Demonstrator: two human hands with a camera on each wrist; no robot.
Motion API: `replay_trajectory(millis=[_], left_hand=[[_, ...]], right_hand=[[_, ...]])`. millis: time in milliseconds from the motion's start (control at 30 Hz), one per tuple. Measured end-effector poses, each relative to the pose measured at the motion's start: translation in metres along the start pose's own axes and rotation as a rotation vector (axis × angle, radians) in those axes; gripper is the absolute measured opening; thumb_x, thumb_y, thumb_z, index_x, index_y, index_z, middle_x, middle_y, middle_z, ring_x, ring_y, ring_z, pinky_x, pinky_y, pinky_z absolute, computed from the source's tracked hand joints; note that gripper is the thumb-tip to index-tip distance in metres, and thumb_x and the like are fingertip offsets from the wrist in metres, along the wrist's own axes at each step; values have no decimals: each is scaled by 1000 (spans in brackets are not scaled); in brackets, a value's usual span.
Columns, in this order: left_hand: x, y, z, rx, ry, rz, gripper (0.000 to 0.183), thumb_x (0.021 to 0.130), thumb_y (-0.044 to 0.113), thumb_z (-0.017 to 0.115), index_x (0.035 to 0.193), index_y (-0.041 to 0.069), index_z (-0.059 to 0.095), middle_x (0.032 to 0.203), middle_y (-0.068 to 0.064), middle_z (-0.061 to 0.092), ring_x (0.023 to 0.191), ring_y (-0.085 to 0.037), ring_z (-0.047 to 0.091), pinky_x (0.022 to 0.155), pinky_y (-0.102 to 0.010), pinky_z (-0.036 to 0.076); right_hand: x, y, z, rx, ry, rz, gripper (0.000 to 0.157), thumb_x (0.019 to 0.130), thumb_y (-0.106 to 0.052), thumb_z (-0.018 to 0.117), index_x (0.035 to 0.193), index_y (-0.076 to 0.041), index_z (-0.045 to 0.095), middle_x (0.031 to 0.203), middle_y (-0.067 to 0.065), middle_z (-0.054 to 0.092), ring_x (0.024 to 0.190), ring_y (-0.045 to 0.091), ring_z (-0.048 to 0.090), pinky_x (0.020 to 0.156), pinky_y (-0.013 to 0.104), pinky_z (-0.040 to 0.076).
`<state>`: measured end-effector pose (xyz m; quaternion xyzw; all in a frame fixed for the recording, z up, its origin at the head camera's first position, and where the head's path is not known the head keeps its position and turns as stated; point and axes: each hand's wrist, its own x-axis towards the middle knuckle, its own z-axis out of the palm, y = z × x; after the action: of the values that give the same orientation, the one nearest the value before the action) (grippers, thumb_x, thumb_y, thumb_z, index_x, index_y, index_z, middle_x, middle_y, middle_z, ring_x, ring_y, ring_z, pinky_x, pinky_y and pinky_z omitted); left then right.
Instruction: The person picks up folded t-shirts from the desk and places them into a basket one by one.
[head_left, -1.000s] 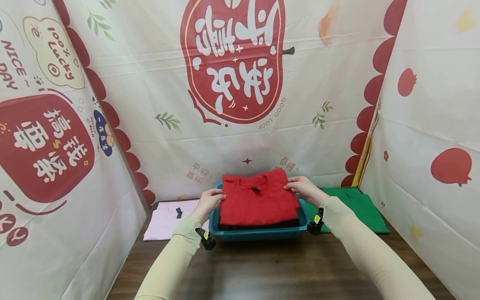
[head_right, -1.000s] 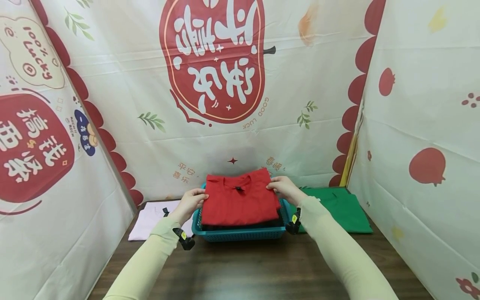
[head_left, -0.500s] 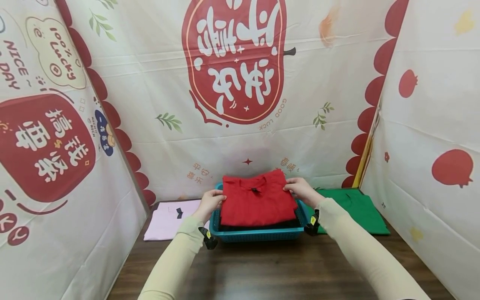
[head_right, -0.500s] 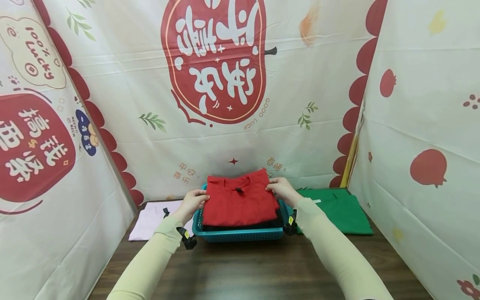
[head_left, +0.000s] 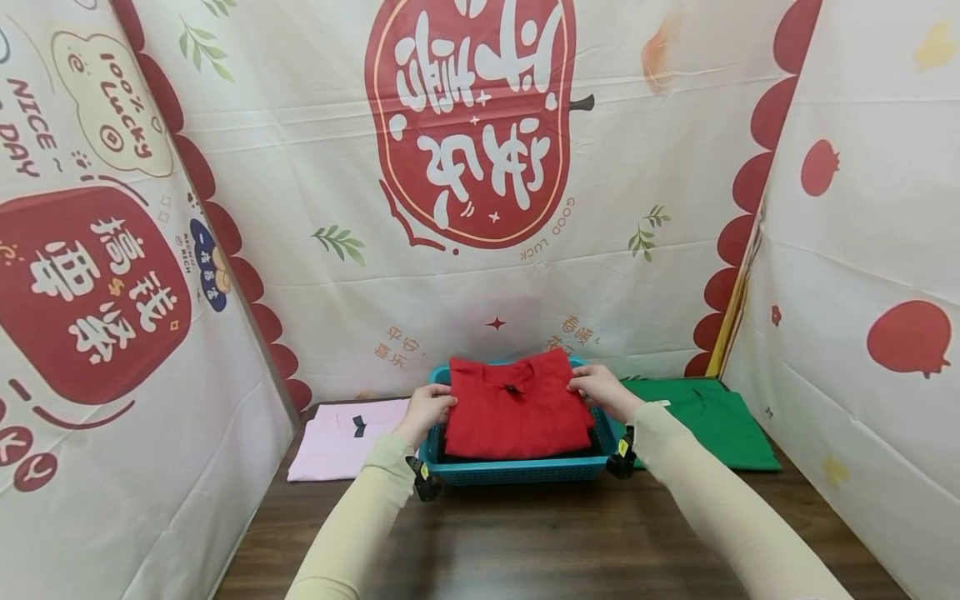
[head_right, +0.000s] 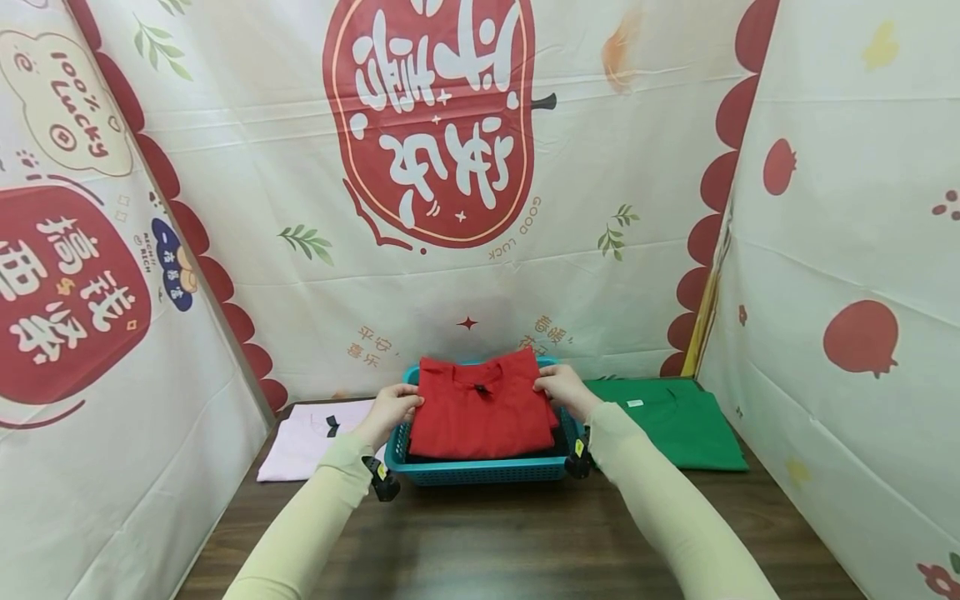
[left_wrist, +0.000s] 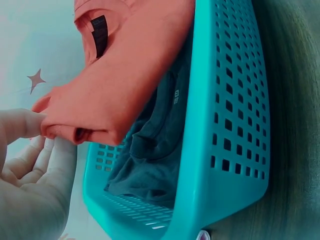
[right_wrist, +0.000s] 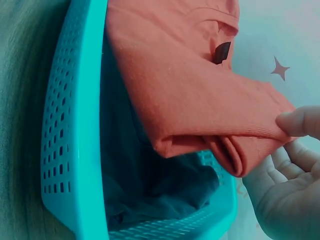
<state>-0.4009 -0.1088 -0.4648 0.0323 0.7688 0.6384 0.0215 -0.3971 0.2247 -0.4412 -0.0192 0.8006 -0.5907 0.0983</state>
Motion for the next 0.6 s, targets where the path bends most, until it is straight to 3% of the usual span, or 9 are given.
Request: replay_trajectory(millis=[233, 467, 600], left_hand=[[-2, 0, 2, 6, 2, -20, 28, 92, 3, 61, 117, -9, 61, 98, -16, 66, 68, -14, 62, 69, -32, 56], [-4, -1, 3, 10, -10, -24, 27, 93, 3, 60, 117, -10, 60, 101, -18, 65, 71, -17, 63, 71, -34, 56], [-4, -3, 5, 21, -5, -26, 27, 92, 3, 61, 116, -9, 60, 99, -17, 65, 70, -16, 61, 69, -33, 56]], right_hand=[[0, 1, 3, -3, -5, -4, 46, 96, -5, 49, 138, 12, 41, 115, 20, 58, 80, 19, 57, 77, 36, 54], [1, 6, 7, -7, -11, 15, 53, 96, -5, 50, 143, 13, 33, 132, 27, 48, 86, 20, 55, 78, 36, 54], [3, 9, 9, -8, -14, 17, 52, 96, -5, 50, 142, 13, 35, 126, 24, 52, 81, 17, 55, 77, 35, 54]])
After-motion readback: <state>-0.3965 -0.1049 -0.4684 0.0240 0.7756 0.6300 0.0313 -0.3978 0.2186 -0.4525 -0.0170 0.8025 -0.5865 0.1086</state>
